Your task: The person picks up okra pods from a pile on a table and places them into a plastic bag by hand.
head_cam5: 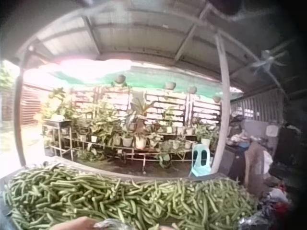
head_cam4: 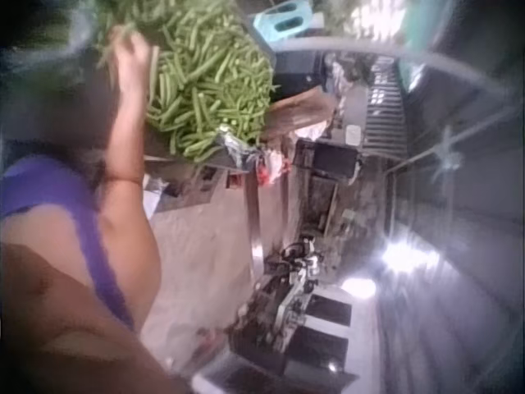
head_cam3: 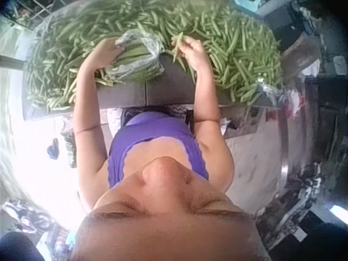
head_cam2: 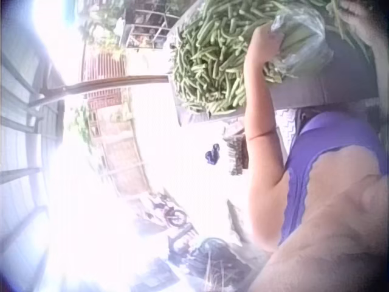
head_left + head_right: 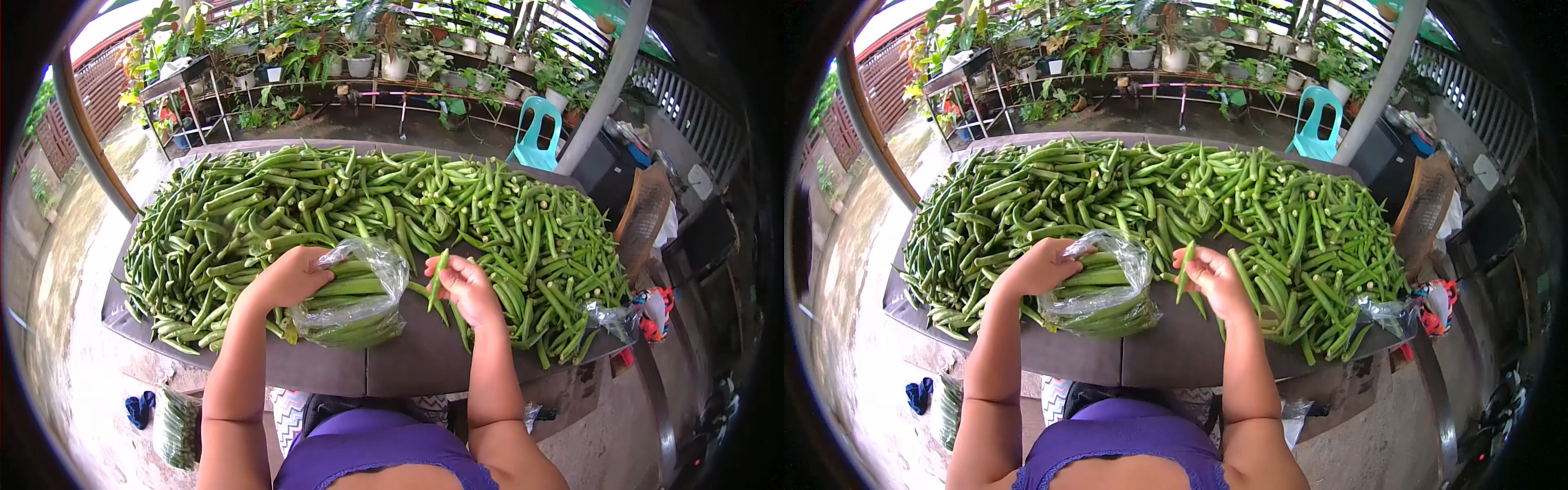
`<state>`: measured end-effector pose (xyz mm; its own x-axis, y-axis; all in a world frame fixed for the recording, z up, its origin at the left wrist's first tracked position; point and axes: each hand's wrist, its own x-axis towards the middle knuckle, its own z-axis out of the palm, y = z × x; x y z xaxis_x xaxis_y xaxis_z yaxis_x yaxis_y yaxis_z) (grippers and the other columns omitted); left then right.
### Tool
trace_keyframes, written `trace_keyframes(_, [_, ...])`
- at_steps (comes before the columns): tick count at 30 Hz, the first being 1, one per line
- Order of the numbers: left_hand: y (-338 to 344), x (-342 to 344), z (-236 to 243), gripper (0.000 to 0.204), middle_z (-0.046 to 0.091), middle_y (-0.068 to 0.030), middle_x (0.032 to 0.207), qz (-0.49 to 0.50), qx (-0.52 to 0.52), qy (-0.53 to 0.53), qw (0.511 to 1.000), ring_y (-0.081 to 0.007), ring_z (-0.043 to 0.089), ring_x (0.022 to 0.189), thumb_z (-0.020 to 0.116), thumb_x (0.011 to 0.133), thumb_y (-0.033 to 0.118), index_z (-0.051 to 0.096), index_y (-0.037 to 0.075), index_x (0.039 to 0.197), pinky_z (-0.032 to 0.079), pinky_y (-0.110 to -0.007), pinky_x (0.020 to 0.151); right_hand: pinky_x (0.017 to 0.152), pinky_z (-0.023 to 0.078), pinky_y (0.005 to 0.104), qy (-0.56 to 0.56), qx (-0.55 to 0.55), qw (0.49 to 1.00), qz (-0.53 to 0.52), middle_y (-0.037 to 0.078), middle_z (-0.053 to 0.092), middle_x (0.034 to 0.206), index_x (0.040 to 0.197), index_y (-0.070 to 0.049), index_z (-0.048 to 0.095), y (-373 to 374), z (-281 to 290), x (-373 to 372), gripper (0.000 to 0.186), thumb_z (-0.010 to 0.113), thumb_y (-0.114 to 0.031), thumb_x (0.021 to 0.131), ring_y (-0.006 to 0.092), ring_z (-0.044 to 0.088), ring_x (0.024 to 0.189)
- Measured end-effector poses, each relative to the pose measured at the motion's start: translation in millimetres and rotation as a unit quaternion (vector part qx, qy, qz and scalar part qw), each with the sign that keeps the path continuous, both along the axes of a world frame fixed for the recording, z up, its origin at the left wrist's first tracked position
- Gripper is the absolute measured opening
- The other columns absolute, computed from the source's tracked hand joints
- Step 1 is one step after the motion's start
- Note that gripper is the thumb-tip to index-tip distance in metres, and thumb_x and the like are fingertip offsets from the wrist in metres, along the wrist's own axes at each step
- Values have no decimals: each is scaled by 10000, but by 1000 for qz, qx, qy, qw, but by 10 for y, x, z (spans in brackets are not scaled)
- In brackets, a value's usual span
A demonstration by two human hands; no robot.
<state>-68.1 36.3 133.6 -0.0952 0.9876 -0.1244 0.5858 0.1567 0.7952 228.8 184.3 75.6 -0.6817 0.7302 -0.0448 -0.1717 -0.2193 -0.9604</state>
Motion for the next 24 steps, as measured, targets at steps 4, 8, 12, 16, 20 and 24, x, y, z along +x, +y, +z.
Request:
trace_keyframes(4, [-27, -79, -80, 375, 731, -50, 921, 28, -11, -84, 996, -57, 587, 783, 648, 932, 24, 649, 3, 1306, 507, -273, 713, 804, 580, 312, 31, 2, 999, -38, 64, 682, 1054, 1242, 5, 645, -245, -168, 94, 258, 611, -105, 1011, 156, 677, 878])
trace_keyframes(8, [13, -9, 137, 340, 706, -53, 793, -7, -24, -60, 998, -77, 577, 684, 681, 890, 74, 679, -8, 1220, 480, -295, 612, 813, 565, 289, 117, 201, 955, -184, 93, 681, 1071, 1159, 19, 648, -556, 304, 30, 234, 705, -12, 934, 138, 661, 909])
trace_keyframes(12, [-52, -70, 36, 300, 700, -7, 805, -22, -17, -30, 999, -50, 546, 713, 687, 903, 37, 697, 0, 1201, 474, -274, 629, 772, 555, 346, 33, 608, 783, -123, 79, 695, 1032, 1001, -34, 694, -788, 838, -425, 242, 758, 46, 782, 229, 673, 885])
trace_keyframes(16, [-73, -53, 116, 252, 705, -15, 811, -56, -5, 0, 998, -61, 543, 733, 681, 909, 46, 702, 8, 1157, 500, -288, 674, 757, 522, 371, -95, 697, 711, 0, 45, 673, 901, 920, -54, 735, -764, 825, -869, 182, 727, 6, 748, 256, 633, 862])
trace_keyframes(20, [-73, -72, 47, 269, 709, -52, 806, -46, 35, -6, 998, -92, 537, 741, 666, 909, 46, 703, 24, 1174, 512, -328, 715, 841, 512, 389, -178, 687, 702, 56, 69, 687, 927, 924, -44, 738, -723, 742, -944, 188, 627, 16, 785, 265, 633, 917])
trace_keyframes(24, [-19, -41, 146, 198, 697, -151, 786, -62, 21, 37, 997, -161, 574, 705, 691, 876, 94, 688, 0, 1051, 503, -387, 695, 854, 503, 427, -89, 652, 750, 75, 109, 663, 923, 900, -37, 699, -554, 542, -987, 166, 583, 1, 788, 328, 618, 933])
